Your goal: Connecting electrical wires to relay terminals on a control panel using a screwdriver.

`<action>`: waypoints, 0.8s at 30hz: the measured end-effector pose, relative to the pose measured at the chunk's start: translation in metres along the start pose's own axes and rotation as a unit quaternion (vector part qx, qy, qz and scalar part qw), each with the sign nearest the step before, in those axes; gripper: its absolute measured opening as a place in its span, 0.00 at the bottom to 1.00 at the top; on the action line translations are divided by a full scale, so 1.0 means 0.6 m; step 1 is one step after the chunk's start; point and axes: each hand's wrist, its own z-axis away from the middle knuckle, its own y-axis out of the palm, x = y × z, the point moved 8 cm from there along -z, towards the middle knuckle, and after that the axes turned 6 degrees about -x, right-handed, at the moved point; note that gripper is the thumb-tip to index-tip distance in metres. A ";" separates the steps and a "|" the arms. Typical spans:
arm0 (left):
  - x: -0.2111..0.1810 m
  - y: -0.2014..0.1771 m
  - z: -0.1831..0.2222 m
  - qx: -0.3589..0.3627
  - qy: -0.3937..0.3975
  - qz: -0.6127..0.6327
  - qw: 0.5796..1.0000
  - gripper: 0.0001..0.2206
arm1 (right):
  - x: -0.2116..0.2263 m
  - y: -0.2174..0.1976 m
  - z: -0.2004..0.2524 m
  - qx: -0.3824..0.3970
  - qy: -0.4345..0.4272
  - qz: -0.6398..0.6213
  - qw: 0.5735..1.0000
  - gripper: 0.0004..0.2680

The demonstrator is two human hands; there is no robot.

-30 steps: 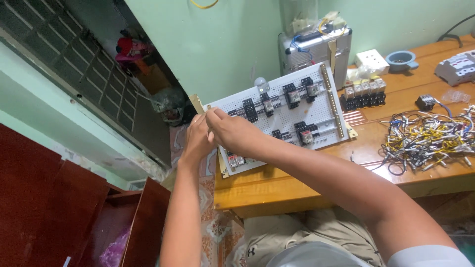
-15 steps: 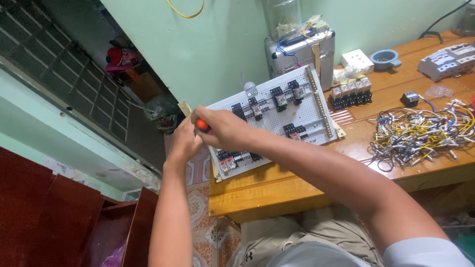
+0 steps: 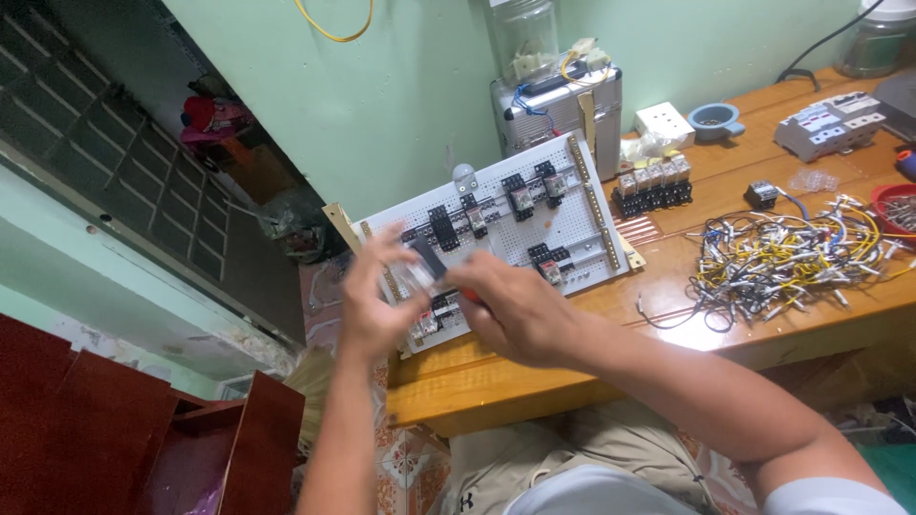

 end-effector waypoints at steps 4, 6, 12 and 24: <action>-0.025 0.106 0.087 0.102 0.030 0.154 0.982 0.16 | 0.060 -0.030 0.040 0.060 0.026 0.030 0.997 0.17; -0.045 0.133 0.110 0.093 0.044 0.144 0.984 0.15 | 0.038 -0.038 0.088 0.068 0.040 0.065 0.995 0.18; -0.121 0.166 0.142 0.069 0.119 0.135 0.981 0.19 | -0.003 -0.078 0.182 0.124 0.081 0.137 0.979 0.10; 0.075 0.054 0.204 -0.225 -0.016 -0.078 0.971 0.21 | -0.202 -0.410 0.171 0.006 0.239 0.358 0.902 0.09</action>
